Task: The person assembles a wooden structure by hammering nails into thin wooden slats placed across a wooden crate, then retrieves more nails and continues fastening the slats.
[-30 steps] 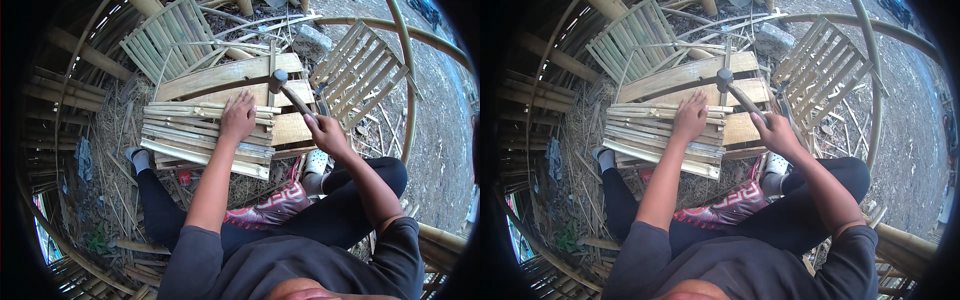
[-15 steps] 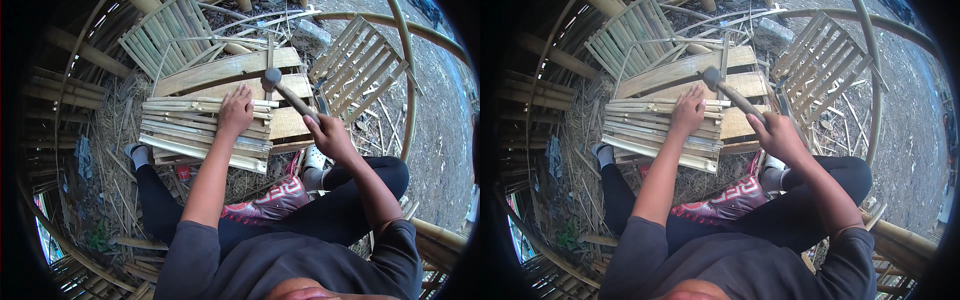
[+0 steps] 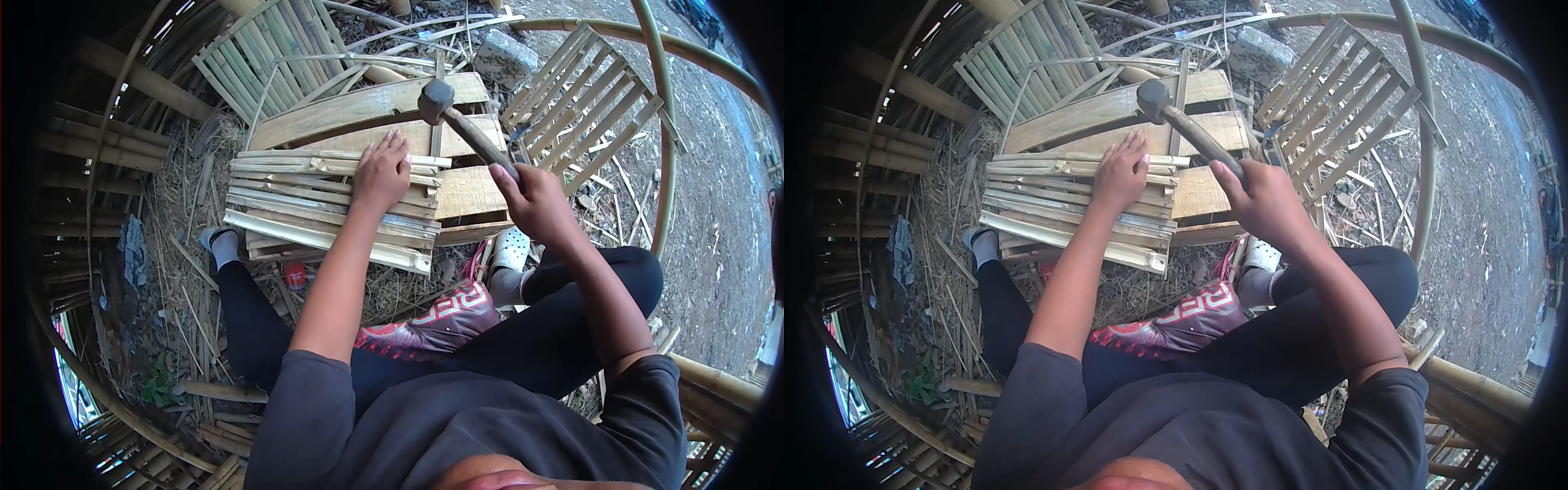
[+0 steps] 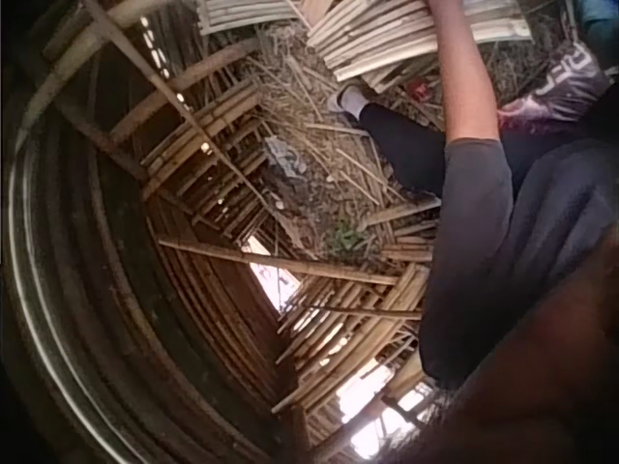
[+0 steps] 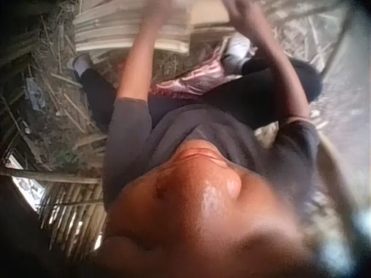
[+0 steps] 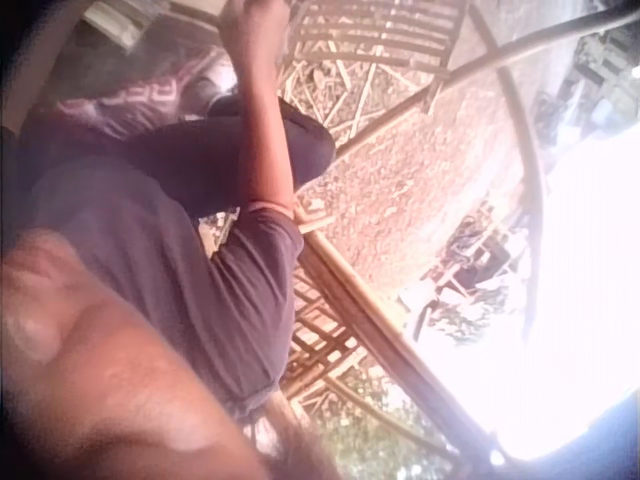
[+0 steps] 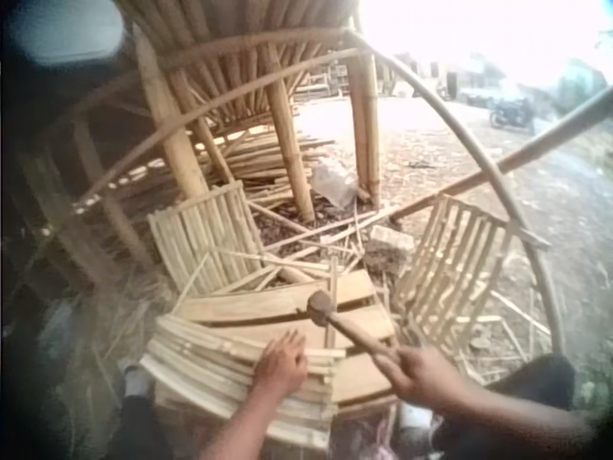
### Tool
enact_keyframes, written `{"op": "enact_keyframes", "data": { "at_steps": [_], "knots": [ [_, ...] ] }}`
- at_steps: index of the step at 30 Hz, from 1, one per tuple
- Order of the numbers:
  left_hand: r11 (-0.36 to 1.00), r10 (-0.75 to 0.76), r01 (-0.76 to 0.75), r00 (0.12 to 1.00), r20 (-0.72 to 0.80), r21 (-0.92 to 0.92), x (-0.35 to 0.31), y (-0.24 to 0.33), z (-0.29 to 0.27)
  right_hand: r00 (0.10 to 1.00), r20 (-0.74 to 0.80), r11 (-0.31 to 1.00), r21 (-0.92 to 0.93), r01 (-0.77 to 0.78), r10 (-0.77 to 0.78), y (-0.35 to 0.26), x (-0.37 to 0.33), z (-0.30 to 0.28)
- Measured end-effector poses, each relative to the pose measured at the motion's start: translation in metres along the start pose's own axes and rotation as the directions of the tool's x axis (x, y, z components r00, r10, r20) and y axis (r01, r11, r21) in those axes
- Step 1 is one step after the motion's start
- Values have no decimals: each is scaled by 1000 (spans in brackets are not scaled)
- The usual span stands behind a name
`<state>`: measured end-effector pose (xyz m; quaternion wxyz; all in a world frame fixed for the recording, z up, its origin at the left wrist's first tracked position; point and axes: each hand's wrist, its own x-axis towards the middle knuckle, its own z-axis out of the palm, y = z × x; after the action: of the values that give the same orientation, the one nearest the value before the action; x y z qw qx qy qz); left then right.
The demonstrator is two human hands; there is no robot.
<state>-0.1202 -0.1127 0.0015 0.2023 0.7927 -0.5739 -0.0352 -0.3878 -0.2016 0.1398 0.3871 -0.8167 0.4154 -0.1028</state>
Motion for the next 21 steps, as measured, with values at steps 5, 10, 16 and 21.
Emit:
{"op": "enact_keyframes", "data": {
  "at_steps": [5, 10, 16, 21],
  "knots": [
    [1000, 9, -9, 1000, -20, 8, 2, 5, -1, 992, 65, 978, -185, -98, 111, 19, 2, 20],
    [1000, 4, -3, 999, -39, 22, 2, -1, 3, 999, -36, 999, -10, 38, -38, -10, 0, 5],
    [999, 30, -29, 998, -47, 22, 2, 2, 3, 991, 58, 967, -231, -106, 122, 20, 3, 27],
    [1000, -5, 6, 999, -47, 29, 1, -1, 3, 998, -57, 998, 43, 42, -40, -3, 0, 12]
  ]
}}
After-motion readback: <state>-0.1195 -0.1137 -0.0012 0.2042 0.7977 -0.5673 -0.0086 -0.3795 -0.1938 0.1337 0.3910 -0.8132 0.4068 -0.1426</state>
